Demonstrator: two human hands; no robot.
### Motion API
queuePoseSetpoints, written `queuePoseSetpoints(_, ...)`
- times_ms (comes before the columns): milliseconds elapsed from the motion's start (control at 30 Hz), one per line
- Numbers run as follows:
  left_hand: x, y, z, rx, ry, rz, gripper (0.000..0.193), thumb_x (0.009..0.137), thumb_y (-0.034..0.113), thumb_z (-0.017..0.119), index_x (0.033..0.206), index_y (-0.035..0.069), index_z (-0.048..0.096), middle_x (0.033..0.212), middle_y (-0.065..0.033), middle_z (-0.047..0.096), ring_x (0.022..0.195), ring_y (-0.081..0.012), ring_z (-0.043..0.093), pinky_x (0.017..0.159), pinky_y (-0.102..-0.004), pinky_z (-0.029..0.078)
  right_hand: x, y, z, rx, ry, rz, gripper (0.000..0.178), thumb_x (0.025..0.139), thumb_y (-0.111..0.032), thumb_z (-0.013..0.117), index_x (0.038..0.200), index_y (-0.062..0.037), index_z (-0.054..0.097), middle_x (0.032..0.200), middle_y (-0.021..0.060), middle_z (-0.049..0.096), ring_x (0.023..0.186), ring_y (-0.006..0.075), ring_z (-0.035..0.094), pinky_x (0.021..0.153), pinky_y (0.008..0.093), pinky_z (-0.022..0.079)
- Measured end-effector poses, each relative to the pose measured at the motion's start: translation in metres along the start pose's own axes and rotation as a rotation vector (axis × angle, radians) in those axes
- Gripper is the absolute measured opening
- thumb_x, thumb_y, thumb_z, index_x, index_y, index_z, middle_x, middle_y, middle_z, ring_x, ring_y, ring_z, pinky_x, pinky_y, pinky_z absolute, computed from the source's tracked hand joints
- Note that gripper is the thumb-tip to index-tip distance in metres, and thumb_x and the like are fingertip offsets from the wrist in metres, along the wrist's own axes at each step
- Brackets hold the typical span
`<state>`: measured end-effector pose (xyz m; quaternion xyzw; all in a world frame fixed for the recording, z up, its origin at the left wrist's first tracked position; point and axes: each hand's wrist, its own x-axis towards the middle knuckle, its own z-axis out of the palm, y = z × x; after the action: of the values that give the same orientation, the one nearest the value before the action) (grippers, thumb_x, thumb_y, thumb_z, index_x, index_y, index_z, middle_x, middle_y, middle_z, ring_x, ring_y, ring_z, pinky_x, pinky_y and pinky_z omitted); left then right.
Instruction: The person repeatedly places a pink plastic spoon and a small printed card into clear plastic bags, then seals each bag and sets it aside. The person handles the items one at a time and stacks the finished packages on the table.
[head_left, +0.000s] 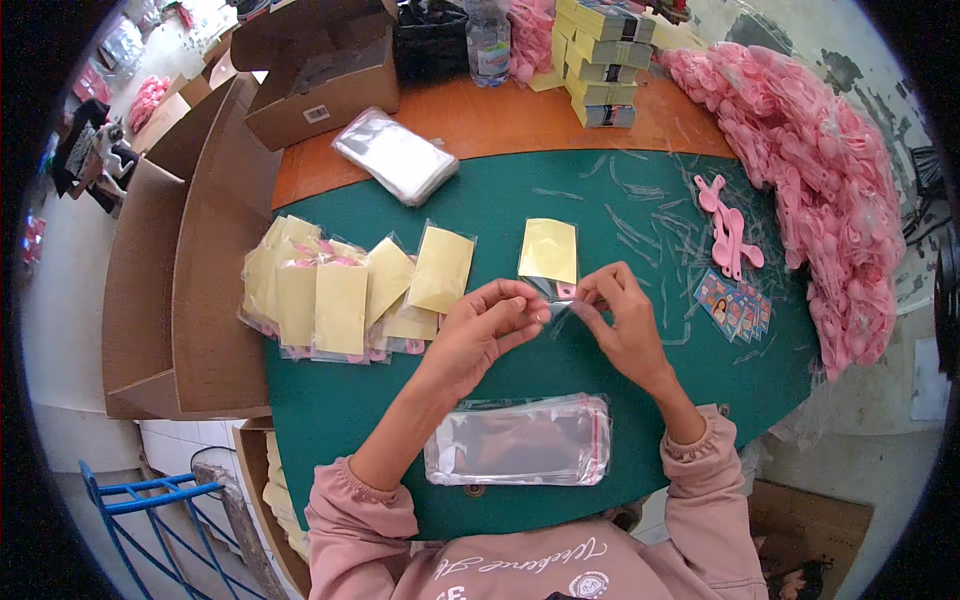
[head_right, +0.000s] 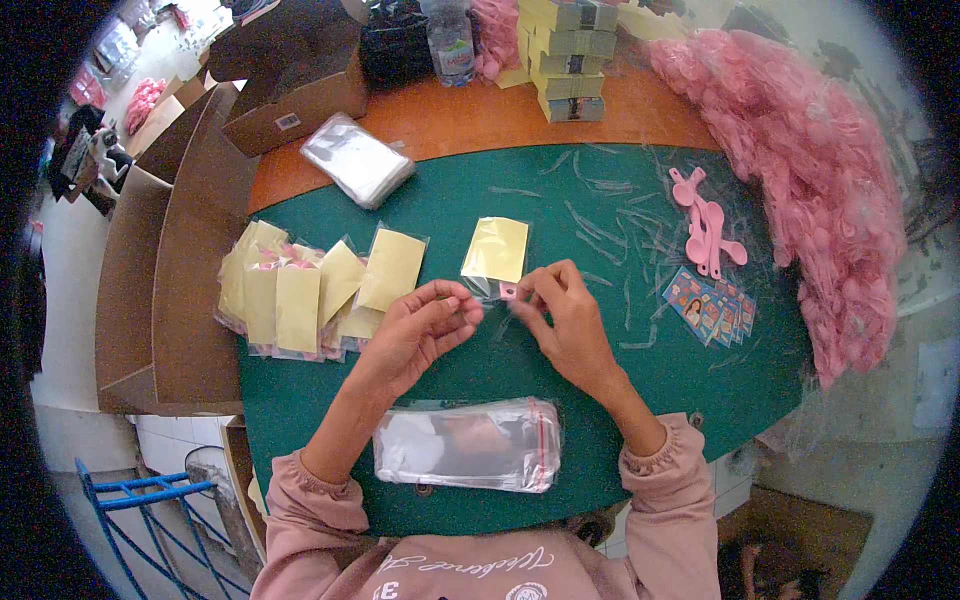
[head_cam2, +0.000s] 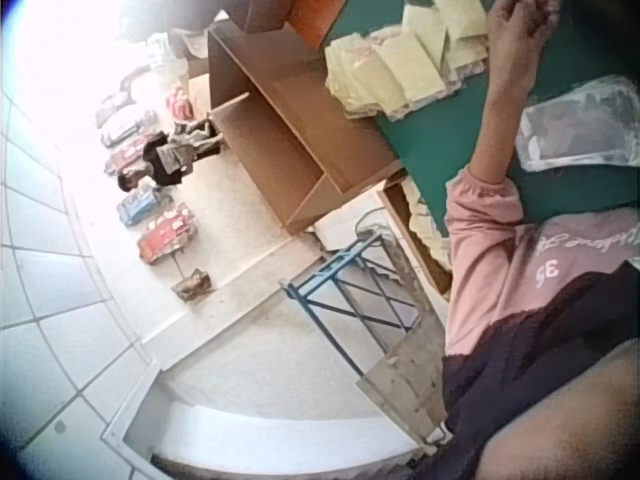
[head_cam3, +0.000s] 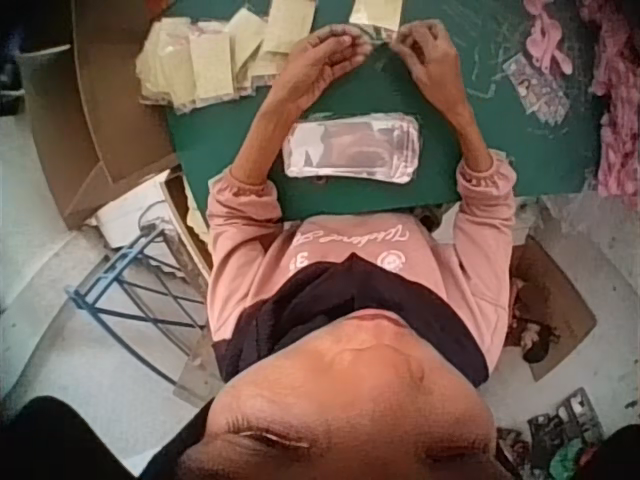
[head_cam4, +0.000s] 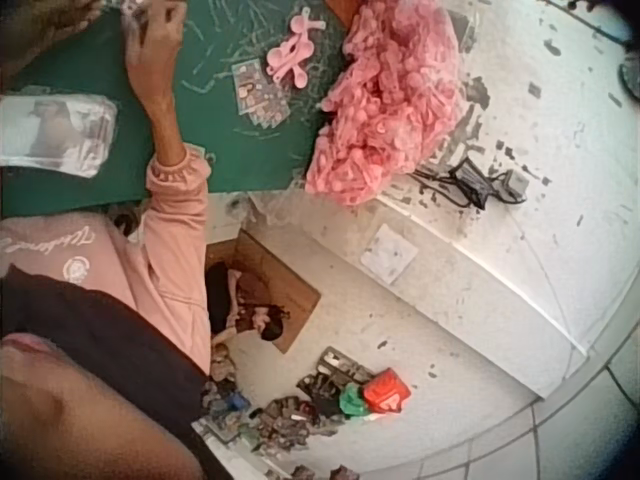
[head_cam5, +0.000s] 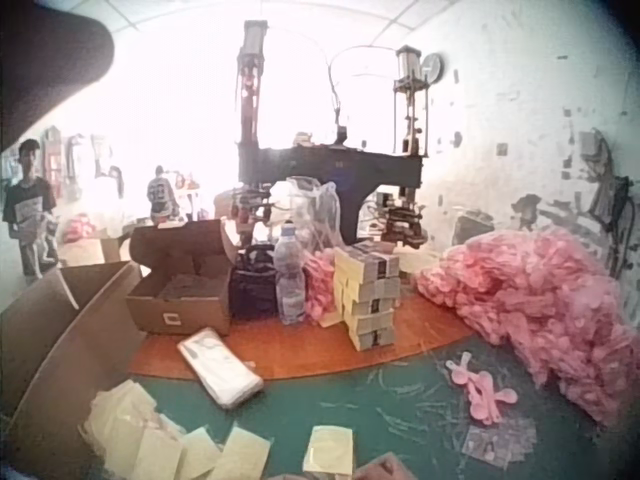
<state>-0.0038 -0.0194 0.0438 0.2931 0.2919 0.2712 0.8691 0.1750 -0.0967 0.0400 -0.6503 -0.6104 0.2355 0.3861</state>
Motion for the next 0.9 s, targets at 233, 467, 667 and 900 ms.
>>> queuePoseSetpoints(233,0.003,0.008,-0.016,0.917,-0.040,0.226,0.021,0.085,0.002,0.047,0.105,0.007,0.045,0.089,-0.0099,0.060,0.078,-0.0142,0.061,0.064,-0.0242,0.050,0.005,0.005,-0.002,0.226,-0.009,-0.059,0.016,0.075,0.004,0.057,0.090,0.0005,0.051,0.095,0.0094,0.045,0.086,0.0182,0.054,0.073,0.0293,0.051)
queuePoseSetpoints(467,0.010,-0.002,-0.014,0.981,0.040,0.418,0.012,0.081,0.009,0.059,0.086,0.002,0.051,0.078,-0.0078,0.058,0.071,-0.0151,0.059,0.060,-0.0256,0.048,0.003,-0.008,0.006,0.276,0.099,-0.121,0.017,0.074,0.003,0.059,0.089,0.0016,0.051,0.096,0.0095,0.042,0.090,0.0182,0.052,0.076,0.0278,0.050)
queuePoseSetpoints(667,0.012,-0.004,-0.017,1.094,0.057,0.471,0.013,0.079,0.011,0.061,0.082,0.000,0.055,0.078,-0.0081,0.059,0.072,-0.0165,0.060,0.062,-0.0263,0.048,0.005,0.013,0.007,0.299,-0.016,0.034,0.017,0.079,-0.007,0.060,0.090,0.0017,0.050,0.093,0.0083,0.044,0.081,0.0145,0.055,0.068,0.0257,0.049)
queuePoseSetpoints(900,0.015,-0.010,-0.028,1.114,0.105,0.352,0.019,0.076,0.016,0.065,0.079,-0.002,0.058,0.076,-0.0085,0.060,0.072,-0.0166,0.061,0.064,-0.0258,0.048,0.006,0.020,0.015,0.791,-0.118,0.330,0.013,0.084,-0.009,0.056,0.085,0.0022,0.049,0.081,0.0073,0.055,0.073,0.0143,0.059,0.064,0.0237,0.051)
